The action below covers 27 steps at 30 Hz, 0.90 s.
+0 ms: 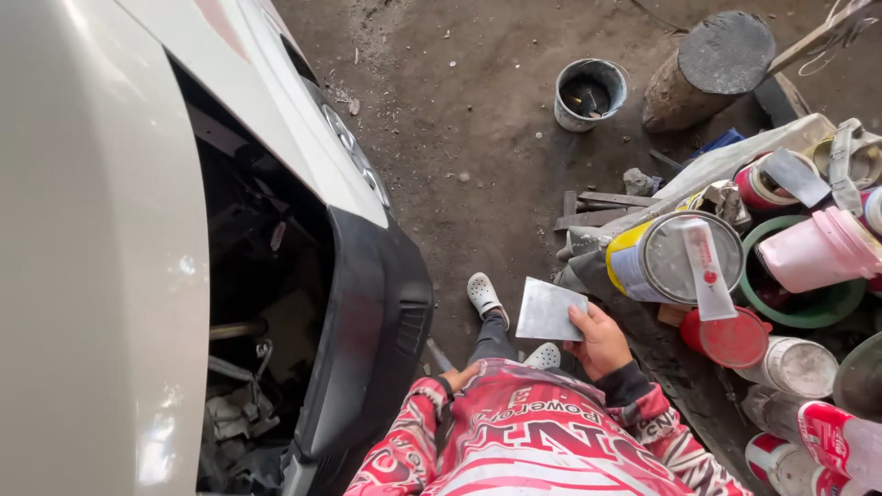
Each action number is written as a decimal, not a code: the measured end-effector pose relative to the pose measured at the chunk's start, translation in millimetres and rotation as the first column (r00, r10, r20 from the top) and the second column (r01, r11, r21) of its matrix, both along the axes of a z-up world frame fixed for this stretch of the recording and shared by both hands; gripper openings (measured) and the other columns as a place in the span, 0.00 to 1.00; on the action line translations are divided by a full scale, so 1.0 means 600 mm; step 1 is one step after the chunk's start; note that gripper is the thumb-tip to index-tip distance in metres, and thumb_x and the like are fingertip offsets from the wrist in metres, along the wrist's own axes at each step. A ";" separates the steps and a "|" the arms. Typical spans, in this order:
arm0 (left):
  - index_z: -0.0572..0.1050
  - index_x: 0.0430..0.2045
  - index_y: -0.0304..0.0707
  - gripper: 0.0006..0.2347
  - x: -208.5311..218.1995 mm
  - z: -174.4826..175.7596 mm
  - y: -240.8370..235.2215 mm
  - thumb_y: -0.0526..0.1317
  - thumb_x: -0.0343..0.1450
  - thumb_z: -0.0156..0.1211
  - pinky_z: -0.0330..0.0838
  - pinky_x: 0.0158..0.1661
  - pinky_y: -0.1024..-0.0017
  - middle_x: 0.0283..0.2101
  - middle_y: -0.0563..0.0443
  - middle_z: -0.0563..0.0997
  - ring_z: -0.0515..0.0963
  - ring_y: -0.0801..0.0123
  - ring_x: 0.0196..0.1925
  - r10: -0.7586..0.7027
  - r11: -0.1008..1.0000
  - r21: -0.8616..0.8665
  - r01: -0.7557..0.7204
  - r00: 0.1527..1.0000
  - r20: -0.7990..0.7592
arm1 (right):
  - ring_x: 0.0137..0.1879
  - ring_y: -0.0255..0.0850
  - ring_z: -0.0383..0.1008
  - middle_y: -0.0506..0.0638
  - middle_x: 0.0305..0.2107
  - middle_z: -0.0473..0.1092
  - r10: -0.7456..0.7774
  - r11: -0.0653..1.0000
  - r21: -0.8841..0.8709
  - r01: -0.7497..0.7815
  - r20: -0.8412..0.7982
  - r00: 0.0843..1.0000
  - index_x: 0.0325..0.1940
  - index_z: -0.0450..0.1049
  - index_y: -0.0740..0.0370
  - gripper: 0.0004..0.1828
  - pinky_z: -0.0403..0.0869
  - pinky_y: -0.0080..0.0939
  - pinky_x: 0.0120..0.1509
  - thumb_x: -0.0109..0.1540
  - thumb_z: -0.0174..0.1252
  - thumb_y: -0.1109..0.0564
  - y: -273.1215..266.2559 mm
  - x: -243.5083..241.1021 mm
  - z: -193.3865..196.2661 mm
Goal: The person sits on the ground and sands the lower side panel of a white car using a sanding block. They move along the panel, sanding different sections and occasionally switching the sanding block between hands.
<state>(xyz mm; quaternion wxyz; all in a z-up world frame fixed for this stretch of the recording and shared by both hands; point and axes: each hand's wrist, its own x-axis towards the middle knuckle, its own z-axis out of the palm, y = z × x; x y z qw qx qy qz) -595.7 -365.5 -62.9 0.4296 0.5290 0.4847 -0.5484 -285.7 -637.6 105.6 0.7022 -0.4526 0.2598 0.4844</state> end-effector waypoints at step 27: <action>0.70 0.63 0.29 0.50 0.345 0.063 -0.126 0.82 0.64 0.38 0.55 0.67 0.57 0.67 0.24 0.64 0.64 0.40 0.69 -0.646 0.758 0.110 0.643 0.717 0.259 | 0.41 0.33 0.74 0.41 0.41 0.75 -0.302 0.952 -0.025 0.304 0.075 0.950 0.56 0.72 0.54 0.13 0.73 0.38 0.37 0.69 0.53 0.51 -0.126 0.039 -0.012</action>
